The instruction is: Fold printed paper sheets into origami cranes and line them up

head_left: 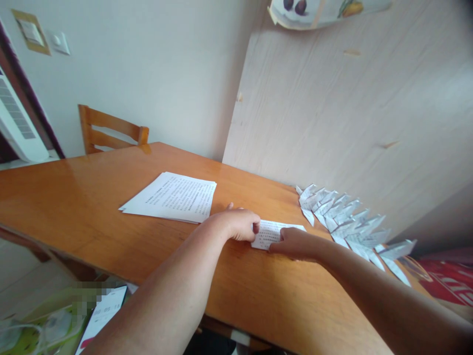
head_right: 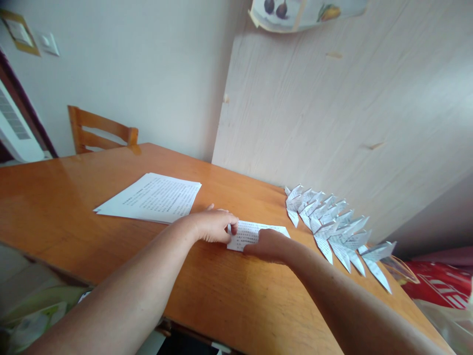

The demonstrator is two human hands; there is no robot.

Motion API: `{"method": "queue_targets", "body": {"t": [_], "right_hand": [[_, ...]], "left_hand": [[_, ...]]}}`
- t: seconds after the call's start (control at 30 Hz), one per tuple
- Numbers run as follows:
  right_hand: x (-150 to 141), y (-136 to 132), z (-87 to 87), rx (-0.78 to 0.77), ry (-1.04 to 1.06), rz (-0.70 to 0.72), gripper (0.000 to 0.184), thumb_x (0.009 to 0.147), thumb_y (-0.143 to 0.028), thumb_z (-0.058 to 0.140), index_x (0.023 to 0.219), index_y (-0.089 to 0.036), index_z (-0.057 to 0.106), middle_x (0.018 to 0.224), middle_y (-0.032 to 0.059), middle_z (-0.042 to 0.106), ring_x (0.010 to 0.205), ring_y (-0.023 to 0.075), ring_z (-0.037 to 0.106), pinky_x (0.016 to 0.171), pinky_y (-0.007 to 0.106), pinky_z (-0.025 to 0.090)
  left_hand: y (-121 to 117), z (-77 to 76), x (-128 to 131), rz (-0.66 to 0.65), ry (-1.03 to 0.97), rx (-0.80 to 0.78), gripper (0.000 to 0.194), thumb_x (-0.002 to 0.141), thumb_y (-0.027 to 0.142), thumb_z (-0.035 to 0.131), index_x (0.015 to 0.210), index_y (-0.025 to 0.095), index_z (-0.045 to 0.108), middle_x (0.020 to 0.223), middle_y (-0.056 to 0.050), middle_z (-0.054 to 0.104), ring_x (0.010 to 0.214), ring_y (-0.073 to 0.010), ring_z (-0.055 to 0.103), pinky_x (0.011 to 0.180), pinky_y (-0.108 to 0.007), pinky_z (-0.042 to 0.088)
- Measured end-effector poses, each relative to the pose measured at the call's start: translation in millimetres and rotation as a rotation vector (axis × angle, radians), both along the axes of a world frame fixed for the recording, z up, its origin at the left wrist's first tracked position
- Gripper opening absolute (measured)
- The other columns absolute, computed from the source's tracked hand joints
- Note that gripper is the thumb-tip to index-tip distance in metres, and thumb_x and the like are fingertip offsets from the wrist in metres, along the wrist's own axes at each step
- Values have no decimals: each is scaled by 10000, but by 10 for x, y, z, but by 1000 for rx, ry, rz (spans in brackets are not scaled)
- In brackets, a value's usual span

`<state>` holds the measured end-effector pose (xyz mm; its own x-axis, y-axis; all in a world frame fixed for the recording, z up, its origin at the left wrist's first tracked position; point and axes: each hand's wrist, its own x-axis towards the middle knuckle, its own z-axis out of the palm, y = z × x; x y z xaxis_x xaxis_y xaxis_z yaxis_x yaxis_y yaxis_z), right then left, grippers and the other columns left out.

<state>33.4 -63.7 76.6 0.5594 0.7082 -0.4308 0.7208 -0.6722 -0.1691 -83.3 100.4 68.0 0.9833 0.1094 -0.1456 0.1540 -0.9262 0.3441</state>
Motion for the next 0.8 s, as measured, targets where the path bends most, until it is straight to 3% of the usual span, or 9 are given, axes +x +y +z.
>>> {"method": "queue_targets", "body": {"t": [0.47,0.8], "right_hand": [[-39,148,107,-140,55,54,299,783,-496,614,699,-209,590,457,-7,538,507,182,551,557,295,397],[-59,260,118,-137,111,37,220,713,-411,668,726,-205,592,629,-5,590,524,155,562,475,271,414]], "left_hand": [[11,7,0,0,-8,5,275,715,338,666,988,342,692,1068,-1,694,1115,-270,588,1126,-592,250],[45,-9,3,1,-55,38,294,677,351,697,970,339,711,1096,-24,676,1148,-290,561,1044,-474,394]]}}
